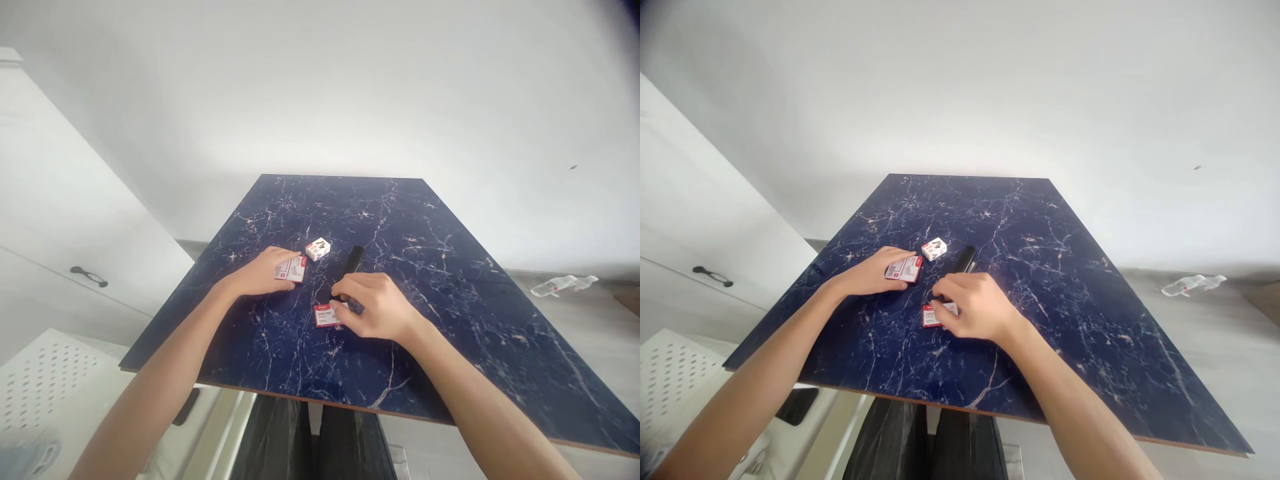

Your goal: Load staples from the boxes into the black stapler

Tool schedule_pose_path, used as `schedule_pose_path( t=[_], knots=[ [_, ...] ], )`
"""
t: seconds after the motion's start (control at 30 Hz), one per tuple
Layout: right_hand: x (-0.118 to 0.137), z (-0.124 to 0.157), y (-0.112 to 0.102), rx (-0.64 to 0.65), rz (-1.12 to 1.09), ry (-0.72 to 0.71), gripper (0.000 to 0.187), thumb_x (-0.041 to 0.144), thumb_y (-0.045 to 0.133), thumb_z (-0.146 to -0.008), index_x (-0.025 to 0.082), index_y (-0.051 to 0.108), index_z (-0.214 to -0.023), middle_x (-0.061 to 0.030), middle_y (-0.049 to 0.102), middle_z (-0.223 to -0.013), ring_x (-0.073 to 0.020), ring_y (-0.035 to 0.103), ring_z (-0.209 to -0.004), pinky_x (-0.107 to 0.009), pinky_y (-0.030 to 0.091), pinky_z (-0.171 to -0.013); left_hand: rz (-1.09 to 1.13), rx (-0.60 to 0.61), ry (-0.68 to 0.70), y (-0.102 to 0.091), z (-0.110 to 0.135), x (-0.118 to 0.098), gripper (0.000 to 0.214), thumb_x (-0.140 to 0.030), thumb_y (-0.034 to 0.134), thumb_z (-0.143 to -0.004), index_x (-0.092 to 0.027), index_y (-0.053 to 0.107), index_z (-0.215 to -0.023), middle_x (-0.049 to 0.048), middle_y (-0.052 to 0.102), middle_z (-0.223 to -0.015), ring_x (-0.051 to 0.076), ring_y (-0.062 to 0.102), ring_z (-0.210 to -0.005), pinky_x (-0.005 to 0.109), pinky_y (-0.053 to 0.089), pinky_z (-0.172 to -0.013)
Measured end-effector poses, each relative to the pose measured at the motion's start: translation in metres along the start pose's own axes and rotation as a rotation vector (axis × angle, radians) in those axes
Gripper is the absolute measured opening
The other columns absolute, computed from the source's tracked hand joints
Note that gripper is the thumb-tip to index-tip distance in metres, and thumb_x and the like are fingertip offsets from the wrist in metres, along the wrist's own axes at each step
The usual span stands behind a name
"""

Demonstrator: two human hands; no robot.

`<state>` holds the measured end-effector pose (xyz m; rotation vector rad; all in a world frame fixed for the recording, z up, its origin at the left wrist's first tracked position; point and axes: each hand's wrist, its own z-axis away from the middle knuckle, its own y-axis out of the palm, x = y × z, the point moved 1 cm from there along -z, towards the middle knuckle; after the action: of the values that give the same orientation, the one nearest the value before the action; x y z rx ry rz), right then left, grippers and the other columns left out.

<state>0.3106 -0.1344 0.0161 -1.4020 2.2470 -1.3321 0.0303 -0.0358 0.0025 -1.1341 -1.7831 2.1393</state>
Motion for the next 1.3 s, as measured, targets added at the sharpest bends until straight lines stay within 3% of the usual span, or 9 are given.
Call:
schedule_pose_path(
  t=[0.2, 0.37, 0.53, 0.63, 0.73, 0.87, 1.03, 1.17, 1.3],
  knots=[
    [-0.002, -0.001, 0.003, 0.013, 0.038, -0.038, 0.019, 0.025, 0.053, -0.096, 0.019, 0.066, -0.084, -0.0009, 0.063, -0.069, -0.0127, 0.054, -0.062, -0.027, 0.038, -0.060, 0.019, -0.004, 0.080, 0.020, -0.004, -0.036, 0.080, -0.058, 0.069, -0.081, -0.031, 0.043, -0.152, 0.0087, 0.058, -0.138, 0.033, 0.048, -0.127, 0.046, 0.043, -0.102],
    [0.016, 0.006, -0.002, 0.033, 0.166, 0.363, 0.017, 0.028, 0.051, -0.097, 0.020, 0.063, -0.088, -0.0017, 0.064, -0.077, -0.0130, 0.055, -0.062, -0.027, 0.036, -0.059, -0.011, -0.003, 0.165, 0.028, -0.002, -0.040, 0.076, -0.055, 0.068, -0.083, -0.032, 0.043, -0.151, 0.0067, 0.051, -0.148, 0.033, 0.041, -0.135, 0.049, 0.035, -0.111],
    [0.061, 0.013, 0.036, 0.122, 0.336, 0.813, 0.034, 0.055, 0.055, -0.093, 0.021, 0.057, -0.089, -0.0064, 0.059, -0.089, -0.0191, 0.059, -0.067, -0.030, 0.036, -0.057, -0.003, -0.049, 0.180, 0.028, -0.002, -0.036, 0.074, -0.056, 0.067, -0.084, -0.030, 0.045, -0.150, 0.0092, 0.057, -0.143, 0.035, 0.045, -0.132, 0.048, 0.041, -0.105],
    [0.075, 0.009, 0.056, 0.082, 0.407, 0.906, 0.041, 0.057, 0.063, -0.086, 0.020, 0.057, -0.103, -0.0116, 0.057, -0.103, -0.0259, 0.063, -0.083, -0.031, 0.040, -0.061, -0.028, -0.078, 0.217, 0.032, -0.002, -0.039, 0.069, -0.056, 0.064, -0.087, -0.028, 0.048, -0.148, 0.0098, 0.058, -0.143, 0.035, 0.047, -0.131, 0.049, 0.039, -0.107],
    [0.078, 0.010, 0.056, 0.043, 0.411, 0.884, 0.033, 0.045, 0.067, -0.083, 0.020, 0.058, -0.102, -0.0112, 0.059, -0.098, -0.0277, 0.062, -0.085, -0.034, 0.044, -0.068, -0.048, -0.106, 0.215, 0.035, -0.003, -0.042, 0.068, -0.057, 0.062, -0.087, -0.027, 0.050, -0.147, 0.0104, 0.060, -0.140, 0.036, 0.048, -0.130, 0.050, 0.041, -0.105],
    [0.066, 0.029, 0.035, -0.015, 0.217, 0.835, 0.027, 0.033, 0.069, -0.079, 0.022, 0.060, -0.102, -0.0088, 0.067, -0.092, -0.0277, 0.065, -0.082, -0.038, 0.049, -0.071, -0.054, -0.143, 0.208, 0.036, -0.003, -0.041, 0.064, -0.054, 0.062, -0.086, -0.029, 0.052, -0.144, 0.0102, 0.063, -0.136, 0.036, 0.050, -0.128, 0.050, 0.042, -0.103],
    [0.017, 0.048, 0.017, -0.243, -0.222, 1.038, 0.047, 0.044, 0.065, -0.084, 0.024, 0.056, -0.126, -0.0104, 0.072, -0.111, -0.0266, 0.072, -0.091, -0.042, 0.057, -0.079, -0.038, -0.141, 0.242, 0.037, -0.004, -0.043, 0.063, -0.049, 0.060, -0.088, -0.027, 0.051, -0.146, 0.0114, 0.063, -0.134, 0.035, 0.051, -0.128, 0.051, 0.038, -0.106],
    [-0.016, 0.027, 0.022, -0.293, -0.639, 1.093, 0.033, 0.042, 0.056, -0.089, 0.020, 0.061, -0.114, -0.0096, 0.074, -0.109, -0.0237, 0.072, -0.100, -0.040, 0.058, -0.089, -0.044, -0.110, 0.288, 0.039, -0.007, -0.054, 0.061, -0.049, 0.058, -0.089, -0.026, 0.051, -0.145, 0.0113, 0.065, -0.132, 0.034, 0.054, -0.124, 0.050, 0.037, -0.107],
    [-0.026, 0.008, 0.024, -0.318, -0.790, 1.079, 0.030, 0.039, 0.067, -0.082, 0.018, 0.062, -0.101, -0.0081, 0.074, -0.099, -0.0213, 0.072, -0.093, -0.037, 0.057, -0.091, -0.026, -0.049, 0.292, 0.036, -0.010, -0.056, 0.062, -0.054, 0.058, -0.089, -0.028, 0.052, -0.144, 0.0106, 0.065, -0.133, 0.036, 0.053, -0.126, 0.053, 0.039, -0.105]
  ],
)
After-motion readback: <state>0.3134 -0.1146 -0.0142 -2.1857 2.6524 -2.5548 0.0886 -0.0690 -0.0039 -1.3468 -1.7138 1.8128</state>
